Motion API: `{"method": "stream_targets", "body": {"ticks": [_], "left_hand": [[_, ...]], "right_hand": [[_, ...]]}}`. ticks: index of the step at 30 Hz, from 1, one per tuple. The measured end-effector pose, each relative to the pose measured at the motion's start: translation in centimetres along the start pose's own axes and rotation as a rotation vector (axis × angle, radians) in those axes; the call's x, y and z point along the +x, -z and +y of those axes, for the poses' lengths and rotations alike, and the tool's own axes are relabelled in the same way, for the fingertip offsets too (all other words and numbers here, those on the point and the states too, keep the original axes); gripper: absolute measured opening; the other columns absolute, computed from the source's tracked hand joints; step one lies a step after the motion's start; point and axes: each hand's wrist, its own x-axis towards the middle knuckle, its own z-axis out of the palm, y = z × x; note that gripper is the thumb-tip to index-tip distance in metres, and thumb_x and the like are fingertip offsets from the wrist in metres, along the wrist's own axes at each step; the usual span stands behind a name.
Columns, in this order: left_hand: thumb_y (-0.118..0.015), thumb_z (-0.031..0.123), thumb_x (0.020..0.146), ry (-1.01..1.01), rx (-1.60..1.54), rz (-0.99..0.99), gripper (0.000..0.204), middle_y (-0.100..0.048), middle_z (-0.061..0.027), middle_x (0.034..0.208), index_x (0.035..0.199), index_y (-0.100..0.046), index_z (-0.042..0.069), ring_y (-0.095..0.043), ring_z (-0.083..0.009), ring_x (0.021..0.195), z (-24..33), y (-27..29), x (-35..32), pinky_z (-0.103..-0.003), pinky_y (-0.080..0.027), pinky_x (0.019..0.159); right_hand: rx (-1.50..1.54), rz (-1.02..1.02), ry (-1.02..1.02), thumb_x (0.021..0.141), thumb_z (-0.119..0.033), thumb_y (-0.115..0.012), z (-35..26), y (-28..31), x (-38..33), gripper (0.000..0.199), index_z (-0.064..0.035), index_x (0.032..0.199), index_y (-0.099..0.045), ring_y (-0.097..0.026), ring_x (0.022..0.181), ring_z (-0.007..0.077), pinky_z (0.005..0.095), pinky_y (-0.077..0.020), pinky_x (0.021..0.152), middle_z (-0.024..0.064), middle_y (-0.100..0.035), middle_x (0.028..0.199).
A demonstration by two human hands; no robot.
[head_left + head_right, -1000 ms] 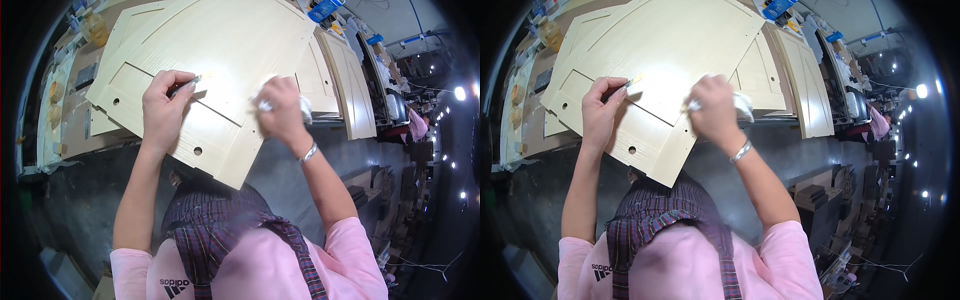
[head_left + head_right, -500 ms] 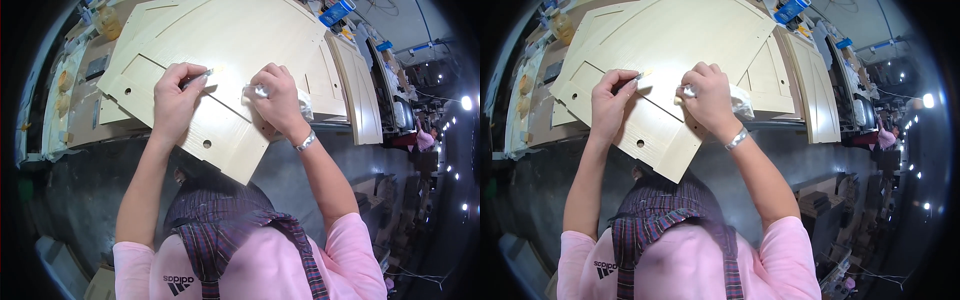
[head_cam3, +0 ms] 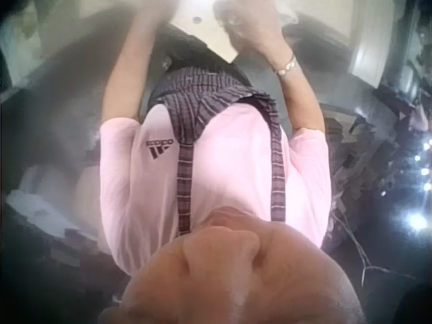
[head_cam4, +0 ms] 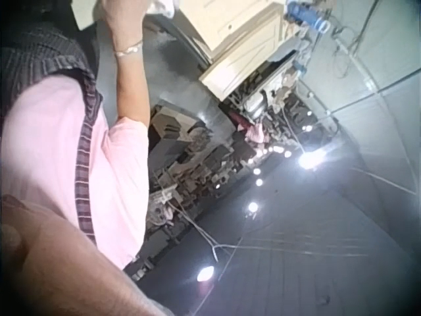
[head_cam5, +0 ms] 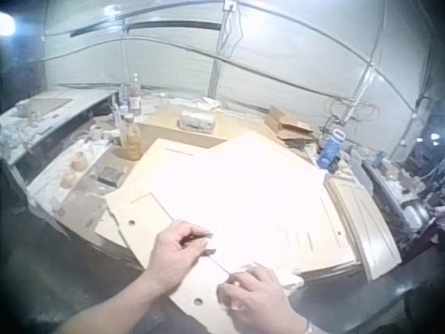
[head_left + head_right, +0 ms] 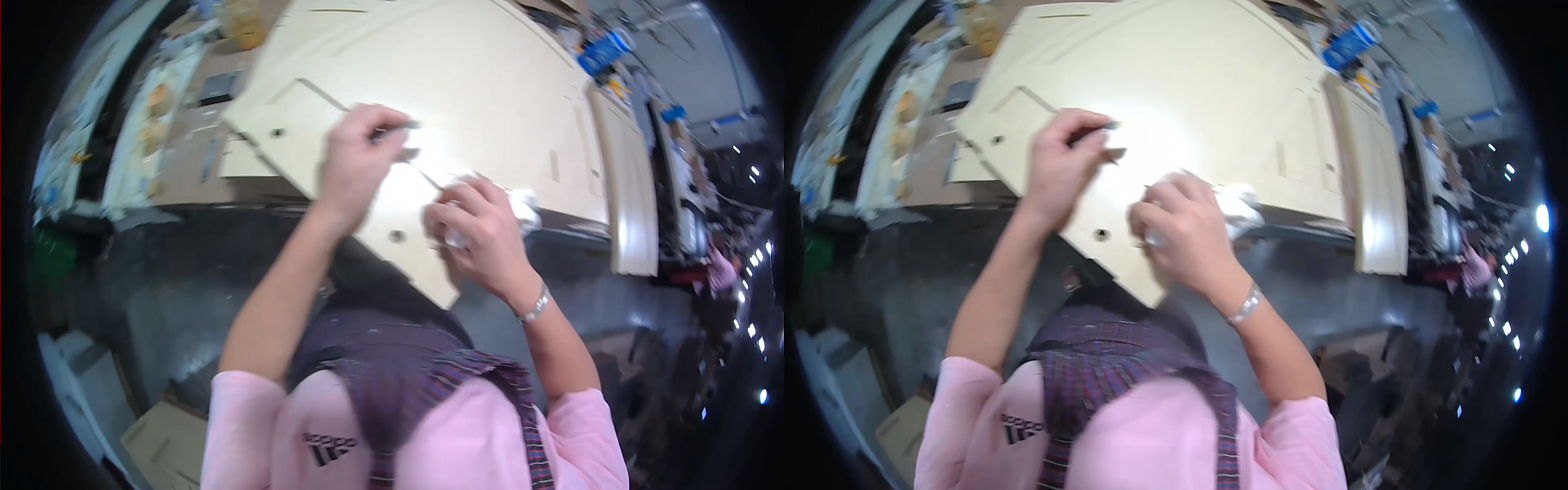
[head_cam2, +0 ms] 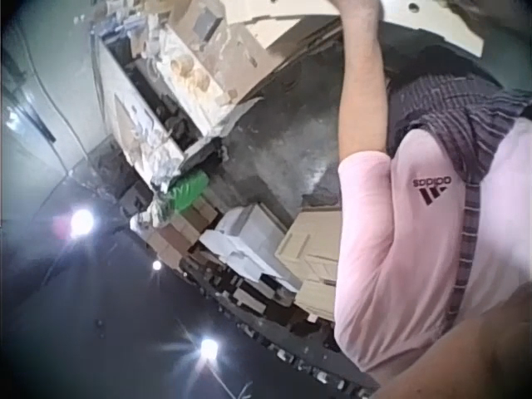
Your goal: The person cleans and scrapes wooden furniture panels using a scraper tool and a cloth.
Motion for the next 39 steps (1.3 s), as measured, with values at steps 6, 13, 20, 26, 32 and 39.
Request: {"method": "stream_targets", "body": {"ticks": [6, 13, 20, 26, 32, 39], "left_hand": [[-0.066, 0.0, 0.094, -0.217, 0.242, 0.131, 0.016, -0.064, 0.0023, 0.095, 0.109, -0.07, 0.003, -0.057, -0.0039, 0.083, 2.8, 3.3, -2.1, -0.019, -0.048, 0.069], [-0.065, 0.002, 0.093, -0.182, 0.399, 0.638, 0.018, -0.07, -0.0034, 0.1, 0.11, -0.071, 0.001, -0.063, -0.0108, 0.092, 3.6, 23.5, -2.3, -0.026, -0.05, 0.087], [-0.072, 0.006, 0.088, -0.186, 0.964, 0.855, 0.016, -0.067, -0.0105, 0.1, 0.104, -0.072, 0.005, -0.067, -0.0253, 0.092, 0.6, 45.2, 4.7, -0.035, -0.052, 0.084], [-0.072, 0.009, 0.085, -0.209, 1.256, 0.763, 0.017, -0.064, -0.0108, 0.102, 0.102, -0.072, 0.008, -0.06, -0.0323, 0.104, -0.4, 51.0, 10.9, -0.043, -0.048, 0.091], [-0.076, 0.019, 0.082, -0.226, 1.444, 0.797, 0.023, -0.063, -0.0104, 0.106, 0.103, -0.073, 0.009, -0.059, -0.0321, 0.106, -1.0, 53.4, 10.1, -0.046, -0.048, 0.09], [-0.068, 0.012, 0.094, -0.175, 0.476, 0.316, 0.01, -0.07, -0.0094, 0.09, 0.1, -0.07, 0.004, -0.068, -0.0182, 0.087, 5.2, 37.2, 3.7, -0.036, -0.055, 0.078]], "right_hand": [[0.061, 0.103, -0.108, 0.07, 0.0, -0.073, -1.1, -0.5, -1.1, 0.019, -0.0077, 0.088, -0.072, -0.06, 0.095, 0.0325, 0.043, -0.0474, 0.086, 0.0064, -0.066, 0.089], [0.113, 0.047, -0.177, 0.064, 0.004, -0.069, -3.2, -0.9, -0.3, 0.022, -0.008, 0.082, -0.07, -0.056, 0.086, 0.0315, 0.0415, -0.0448, 0.075, 0.0074, -0.06, 0.082], [0.164, 0.168, -0.491, 0.072, 0.008, -0.071, -6.5, -1.2, 1.9, 0.017, -0.0001, 0.087, -0.068, -0.057, 0.078, 0.0258, 0.0348, -0.0449, 0.069, 0.0097, -0.058, 0.081], [0.066, 0.26, -0.544, 0.079, 0.001, -0.073, -10.3, -1.4, 6.3, 0.011, 0.0008, 0.089, -0.068, -0.054, 0.071, 0.0203, 0.0302, -0.0424, 0.063, 0.0088, -0.056, 0.081], [0.092, 0.199, -0.467, 0.077, 0.002, -0.071, -13.4, -2.5, 12.9, 0.013, 0.0005, 0.089, -0.068, -0.057, 0.072, 0.0222, 0.0316, -0.0437, 0.064, 0.0103, -0.058, 0.081], [0.414, 0.033, -0.208, 0.101, -0.022, -0.054, -11.2, -3.9, 20.8, 0.027, 0.002, 0.107, -0.065, -0.059, 0.089, 0.021, 0.0326, -0.048, 0.079, 0.0129, -0.063, 0.1]]}}
